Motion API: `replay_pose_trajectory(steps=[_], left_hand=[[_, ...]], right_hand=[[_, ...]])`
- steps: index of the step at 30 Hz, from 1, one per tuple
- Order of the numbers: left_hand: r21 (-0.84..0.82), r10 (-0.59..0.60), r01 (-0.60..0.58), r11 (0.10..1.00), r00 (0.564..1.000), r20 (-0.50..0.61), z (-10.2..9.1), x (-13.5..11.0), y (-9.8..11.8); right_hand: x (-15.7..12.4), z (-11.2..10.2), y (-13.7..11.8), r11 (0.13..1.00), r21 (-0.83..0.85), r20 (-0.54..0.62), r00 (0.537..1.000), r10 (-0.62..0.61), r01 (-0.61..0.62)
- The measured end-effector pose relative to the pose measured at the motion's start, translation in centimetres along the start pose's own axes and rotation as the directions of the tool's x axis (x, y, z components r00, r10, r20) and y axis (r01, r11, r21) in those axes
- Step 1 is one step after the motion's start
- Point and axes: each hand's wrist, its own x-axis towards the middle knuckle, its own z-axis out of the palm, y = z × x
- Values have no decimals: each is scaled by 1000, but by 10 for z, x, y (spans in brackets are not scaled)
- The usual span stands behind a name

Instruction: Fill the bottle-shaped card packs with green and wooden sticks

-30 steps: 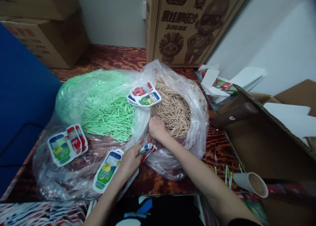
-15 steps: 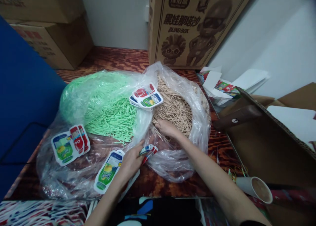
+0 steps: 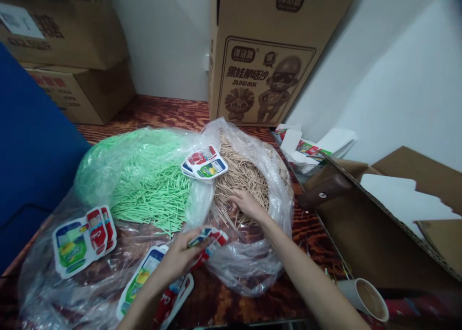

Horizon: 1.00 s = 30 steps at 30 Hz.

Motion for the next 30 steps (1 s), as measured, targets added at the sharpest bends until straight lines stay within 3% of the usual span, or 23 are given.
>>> replay_pose_trajectory(steps=[4, 7, 10, 13, 16, 19, 22, 25, 27, 30], left_hand=[[-334, -54, -23, 942, 974, -219, 2, 23, 9], [-414, -18, -124, 902, 947, -322, 12, 48, 10], [-397, 55, -170, 902, 957, -285, 28, 68, 11], [-438, 33, -135, 889, 972, -232, 41, 79, 11], [-474, 3, -116, 873, 973, -231, 41, 85, 10], [-500, 7, -193, 844, 937, -350, 26, 84, 11], [-534, -3, -293, 793, 875, -484, 8, 72, 16], [-564, -57, -265, 782, 870, -489, -1, 54, 18], [-576, -102, -217, 788, 877, -469, -1, 42, 15], [-568, -106, -194, 800, 886, -452, 5, 31, 10]], right_hand=[[-11, 5, 0, 992, 123, 41, 999, 11, -15], [-21, 18, 3, 980, 199, 107, 994, 2, -23], [-28, 31, 7, 988, 155, 152, 988, -21, -3], [-28, 35, 9, 994, 112, 231, 973, -12, -14], [-20, 30, 7, 984, 173, 294, 956, -1, -52], [-8, 16, 3, 950, 301, 229, 973, 9, -79], [2, -4, -2, 925, 379, 84, 996, -1, -31], [1, -17, -9, 881, 470, -47, 998, -34, 52], [-7, -16, -11, 837, 546, -22, 999, -27, 35], [-28, 7, -8, 766, 628, 189, 982, 17, -135]])
